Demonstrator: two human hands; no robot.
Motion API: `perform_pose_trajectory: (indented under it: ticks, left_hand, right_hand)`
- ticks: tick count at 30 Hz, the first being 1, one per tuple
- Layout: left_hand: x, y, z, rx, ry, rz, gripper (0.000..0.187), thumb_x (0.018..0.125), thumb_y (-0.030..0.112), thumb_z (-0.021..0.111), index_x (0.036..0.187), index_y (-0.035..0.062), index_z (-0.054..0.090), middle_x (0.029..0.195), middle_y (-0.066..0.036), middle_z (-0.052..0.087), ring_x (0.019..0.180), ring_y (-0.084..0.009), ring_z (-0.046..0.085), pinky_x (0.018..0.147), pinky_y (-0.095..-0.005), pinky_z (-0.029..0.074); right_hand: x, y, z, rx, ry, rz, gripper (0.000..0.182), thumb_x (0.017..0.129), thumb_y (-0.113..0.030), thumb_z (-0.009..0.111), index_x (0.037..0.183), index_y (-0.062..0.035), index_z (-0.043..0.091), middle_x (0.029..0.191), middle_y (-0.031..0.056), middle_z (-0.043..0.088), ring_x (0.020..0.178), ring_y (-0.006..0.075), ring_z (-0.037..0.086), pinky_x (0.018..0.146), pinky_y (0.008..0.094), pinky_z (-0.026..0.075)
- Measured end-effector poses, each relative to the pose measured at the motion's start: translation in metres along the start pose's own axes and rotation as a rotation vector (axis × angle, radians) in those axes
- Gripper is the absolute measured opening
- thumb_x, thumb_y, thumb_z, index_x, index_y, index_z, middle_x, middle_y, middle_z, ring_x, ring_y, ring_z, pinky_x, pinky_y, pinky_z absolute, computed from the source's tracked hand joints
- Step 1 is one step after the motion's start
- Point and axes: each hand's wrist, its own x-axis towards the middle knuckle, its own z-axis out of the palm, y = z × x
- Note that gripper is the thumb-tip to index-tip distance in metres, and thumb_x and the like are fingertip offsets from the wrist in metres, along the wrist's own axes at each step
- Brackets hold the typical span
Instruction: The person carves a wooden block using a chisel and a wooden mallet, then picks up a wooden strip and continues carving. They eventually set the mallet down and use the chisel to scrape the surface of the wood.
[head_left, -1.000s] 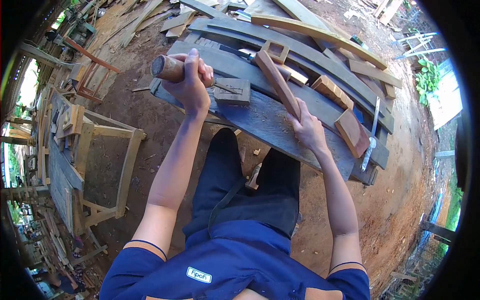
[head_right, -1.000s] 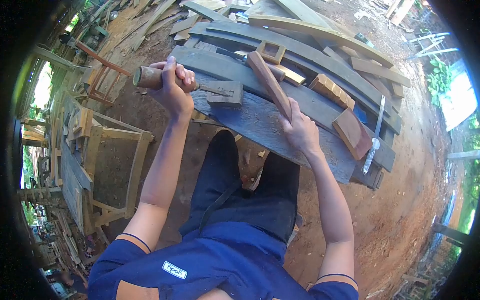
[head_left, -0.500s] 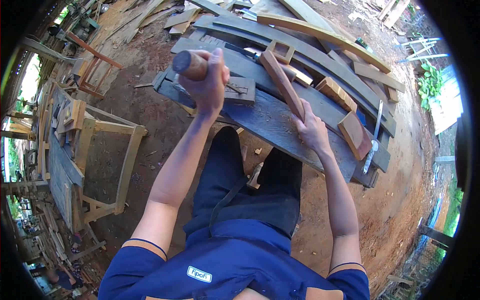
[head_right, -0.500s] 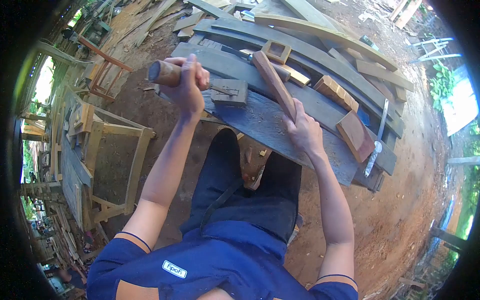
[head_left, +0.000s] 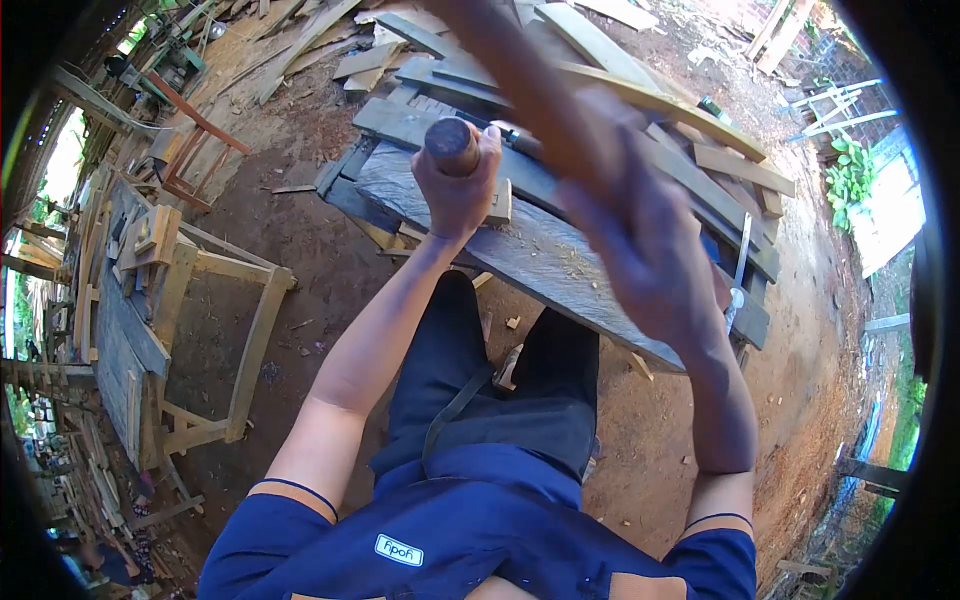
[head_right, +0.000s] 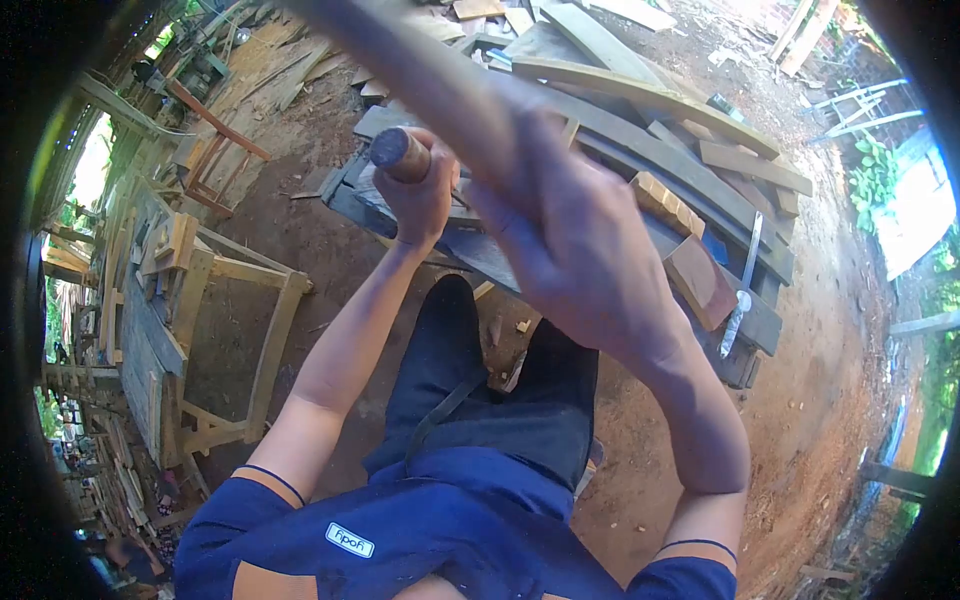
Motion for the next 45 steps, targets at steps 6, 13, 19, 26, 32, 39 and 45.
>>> perform_pose_trajectory:
  ticks: [6, 13, 19, 26, 32, 39, 45]
  left_hand:
    - [-0.001, 0.005, -0.008, -0.101, 0.022, -0.121, 0.012, 0.082, 0.007, 0.070, 0.074, 0.0046, 0.063, 0.067, 0.000, 0.062, 0.063, -0.0065, 0.059, 0.059, -0.0226, 0.047]
    - [0.004, 0.015, -0.002, 0.073, 0.085, 0.216, 0.014, 0.082, 0.008, 0.072, 0.088, 0.0019, 0.060, 0.068, -0.002, 0.063, 0.061, -0.0101, 0.062, 0.059, -0.0248, 0.050]
    - [0.009, 0.025, -0.017, -0.243, 0.144, -0.197, 0.018, 0.086, 0.003, 0.064, 0.086, 0.0068, 0.046, 0.061, -0.003, 0.051, 0.045, -0.0107, 0.048, 0.045, -0.0273, 0.042]
    - [0.030, 0.022, -0.043, -0.459, 0.337, -0.160, 0.018, 0.087, 0.002, 0.062, 0.081, 0.0055, 0.045, 0.058, -0.004, 0.049, 0.045, -0.0121, 0.046, 0.046, -0.0302, 0.042]
    - [0.025, 0.025, -0.029, -0.379, 0.156, -0.148, 0.018, 0.086, 0.003, 0.062, 0.088, 0.0077, 0.044, 0.060, -0.004, 0.048, 0.046, -0.0132, 0.047, 0.047, -0.0310, 0.043]
    - [0.019, 0.026, -0.017, -0.360, 0.092, -0.152, 0.019, 0.086, 0.004, 0.063, 0.085, 0.0068, 0.045, 0.060, -0.004, 0.049, 0.045, -0.0129, 0.047, 0.046, -0.0309, 0.043]
    - [0.018, 0.024, -0.010, -0.341, 0.060, -0.144, 0.019, 0.086, 0.004, 0.064, 0.084, 0.0061, 0.045, 0.060, -0.004, 0.049, 0.044, -0.0125, 0.047, 0.045, -0.0300, 0.042]
  right_hand:
    - [-0.004, -0.016, -0.012, 0.043, 0.012, 0.012, 0.059, 0.089, -0.018, 0.063, 0.139, 0.0009, 0.040, 0.107, 0.0185, 0.067, 0.090, 0.0287, 0.067, 0.086, 0.0387, 0.049]
    - [-0.006, 0.016, 0.011, -0.002, -0.168, 0.043, 0.054, 0.089, -0.023, 0.059, 0.138, -0.0079, 0.041, 0.100, 0.0267, 0.065, 0.094, 0.0425, 0.064, 0.084, 0.0477, 0.048]
    - [-0.020, 0.121, 0.042, 0.131, -0.066, 0.435, 0.053, 0.091, -0.029, 0.059, 0.137, -0.0101, 0.042, 0.107, 0.0267, 0.065, 0.103, 0.0436, 0.063, 0.086, 0.0463, 0.047]
    - [-0.059, 0.194, 0.063, -0.204, -0.202, 0.703, 0.057, 0.091, -0.039, 0.054, 0.142, -0.0210, 0.036, 0.106, 0.0252, 0.066, 0.101, 0.0435, 0.063, 0.087, 0.0510, 0.048]
    - [-0.062, 0.196, 0.068, -0.391, -0.260, 0.621, 0.055, 0.091, -0.038, 0.055, 0.140, -0.0215, 0.037, 0.107, 0.0256, 0.066, 0.099, 0.0459, 0.062, 0.086, 0.0524, 0.048]
    - [-0.062, 0.194, 0.068, -0.412, -0.257, 0.598, 0.058, 0.090, -0.039, 0.055, 0.140, -0.0184, 0.036, 0.107, 0.0227, 0.067, 0.098, 0.0437, 0.064, 0.085, 0.0513, 0.050]
    - [-0.062, 0.193, 0.068, -0.412, -0.260, 0.597, 0.057, 0.090, -0.039, 0.054, 0.140, -0.0184, 0.036, 0.107, 0.0228, 0.067, 0.097, 0.0437, 0.064, 0.084, 0.0512, 0.050]
